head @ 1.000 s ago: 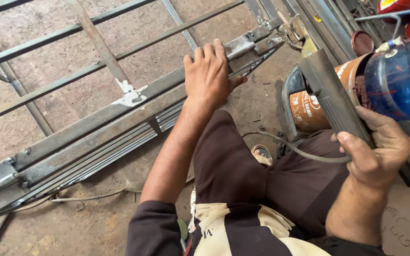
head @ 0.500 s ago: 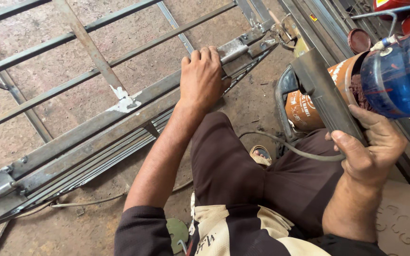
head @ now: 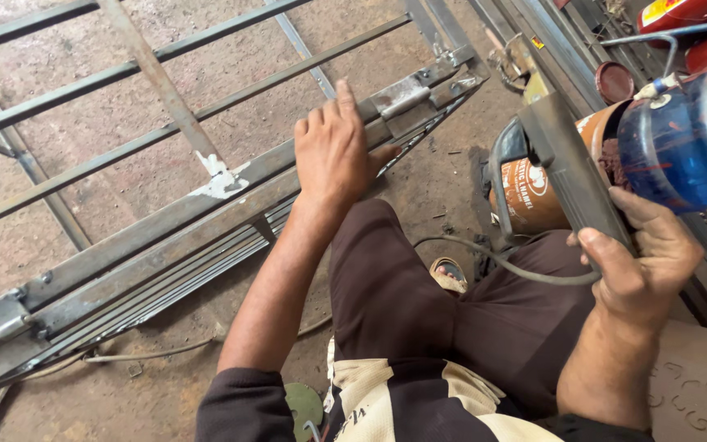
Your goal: The person welds a metal frame using a welding torch, positioning a metal piece and creating sparks. They adjust the frame and continue welding different sections.
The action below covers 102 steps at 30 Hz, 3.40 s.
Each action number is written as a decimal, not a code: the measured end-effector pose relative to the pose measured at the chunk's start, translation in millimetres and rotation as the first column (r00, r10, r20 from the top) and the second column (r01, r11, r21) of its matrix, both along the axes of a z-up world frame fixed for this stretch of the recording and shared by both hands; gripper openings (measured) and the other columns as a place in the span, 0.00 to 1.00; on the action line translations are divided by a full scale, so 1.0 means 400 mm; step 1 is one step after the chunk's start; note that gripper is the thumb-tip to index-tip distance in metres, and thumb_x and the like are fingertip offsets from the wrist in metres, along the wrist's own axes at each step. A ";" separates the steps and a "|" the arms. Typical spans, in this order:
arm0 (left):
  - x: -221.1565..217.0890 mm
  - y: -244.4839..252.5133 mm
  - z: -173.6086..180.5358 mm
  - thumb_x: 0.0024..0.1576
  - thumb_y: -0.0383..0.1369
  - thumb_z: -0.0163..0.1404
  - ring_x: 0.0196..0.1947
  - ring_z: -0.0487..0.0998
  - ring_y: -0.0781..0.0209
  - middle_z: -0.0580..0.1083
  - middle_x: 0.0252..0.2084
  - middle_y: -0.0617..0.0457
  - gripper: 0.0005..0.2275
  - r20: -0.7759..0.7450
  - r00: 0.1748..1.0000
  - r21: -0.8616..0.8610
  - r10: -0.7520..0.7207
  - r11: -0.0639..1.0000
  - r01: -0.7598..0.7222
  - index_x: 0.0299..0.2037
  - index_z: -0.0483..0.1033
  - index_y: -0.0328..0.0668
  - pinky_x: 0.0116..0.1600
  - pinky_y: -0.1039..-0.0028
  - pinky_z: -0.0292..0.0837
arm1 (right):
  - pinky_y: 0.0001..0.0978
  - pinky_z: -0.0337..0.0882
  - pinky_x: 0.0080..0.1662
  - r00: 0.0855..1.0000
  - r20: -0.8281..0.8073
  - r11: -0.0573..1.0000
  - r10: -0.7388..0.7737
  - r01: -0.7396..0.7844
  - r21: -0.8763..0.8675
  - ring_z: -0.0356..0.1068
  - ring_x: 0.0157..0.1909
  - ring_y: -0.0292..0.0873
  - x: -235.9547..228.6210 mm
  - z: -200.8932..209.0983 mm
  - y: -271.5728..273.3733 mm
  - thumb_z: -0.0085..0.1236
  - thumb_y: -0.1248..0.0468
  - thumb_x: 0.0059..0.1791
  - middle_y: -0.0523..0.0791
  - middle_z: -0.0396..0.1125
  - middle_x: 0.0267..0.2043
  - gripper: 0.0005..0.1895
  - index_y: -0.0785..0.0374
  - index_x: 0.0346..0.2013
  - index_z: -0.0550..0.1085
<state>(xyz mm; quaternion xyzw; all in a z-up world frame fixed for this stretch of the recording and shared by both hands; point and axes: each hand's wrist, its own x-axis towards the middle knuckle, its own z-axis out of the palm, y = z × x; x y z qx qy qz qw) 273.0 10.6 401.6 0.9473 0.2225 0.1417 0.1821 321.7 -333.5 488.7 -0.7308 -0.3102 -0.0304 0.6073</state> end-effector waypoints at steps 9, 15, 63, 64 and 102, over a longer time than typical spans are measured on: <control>-0.101 0.000 -0.041 0.54 0.58 0.56 0.43 0.78 0.49 0.79 0.44 0.41 0.33 0.347 0.907 0.200 0.240 0.926 -0.321 0.54 0.76 0.30 0.51 0.58 0.69 | 0.29 0.73 0.53 0.942 0.319 0.964 0.104 -0.016 -0.266 0.72 0.49 0.43 0.141 0.014 0.225 0.59 0.68 0.53 0.52 0.71 0.51 0.26 0.78 0.64 0.69; -0.127 0.005 -0.066 0.61 0.39 0.52 0.41 0.78 0.52 0.78 0.40 0.48 0.12 0.473 0.826 0.208 0.306 0.873 -0.442 0.45 0.79 0.39 0.52 0.61 0.69 | 0.44 0.75 0.66 0.653 0.658 0.865 0.374 0.010 -0.502 0.71 0.65 0.57 0.290 -0.042 0.501 0.60 0.71 0.56 0.58 0.64 0.66 0.24 0.75 0.66 0.67; -0.143 0.007 0.028 0.66 0.39 0.47 0.39 0.81 0.50 0.79 0.36 0.47 0.13 0.638 0.757 -0.380 0.140 0.913 0.151 0.51 0.76 0.38 0.46 0.62 0.72 | 0.42 0.76 0.62 0.674 0.656 0.938 0.341 -0.196 -0.287 0.69 0.65 0.57 0.101 -0.079 0.429 0.55 0.67 0.57 0.59 0.62 0.67 0.30 0.70 0.72 0.57; -0.132 -0.003 0.032 0.65 0.39 0.49 0.35 0.81 0.51 0.79 0.33 0.47 0.13 0.597 0.786 -0.466 0.163 0.868 0.174 0.51 0.76 0.38 0.43 0.62 0.73 | 0.43 0.75 0.62 0.649 0.673 0.932 0.354 -0.186 -0.310 0.69 0.65 0.58 0.084 -0.068 0.430 0.56 0.67 0.57 0.59 0.61 0.67 0.32 0.68 0.73 0.55; -0.056 -0.028 -0.077 0.64 0.22 0.42 0.33 0.74 0.56 0.72 0.36 0.45 0.13 0.903 0.325 -0.317 0.282 0.947 0.058 0.59 0.62 0.28 0.42 0.68 0.73 | 0.41 0.79 0.45 0.756 0.314 0.687 0.574 -0.236 -0.687 0.76 0.42 0.48 0.371 0.015 0.566 0.57 0.61 0.60 0.55 0.71 0.48 0.33 0.65 0.75 0.54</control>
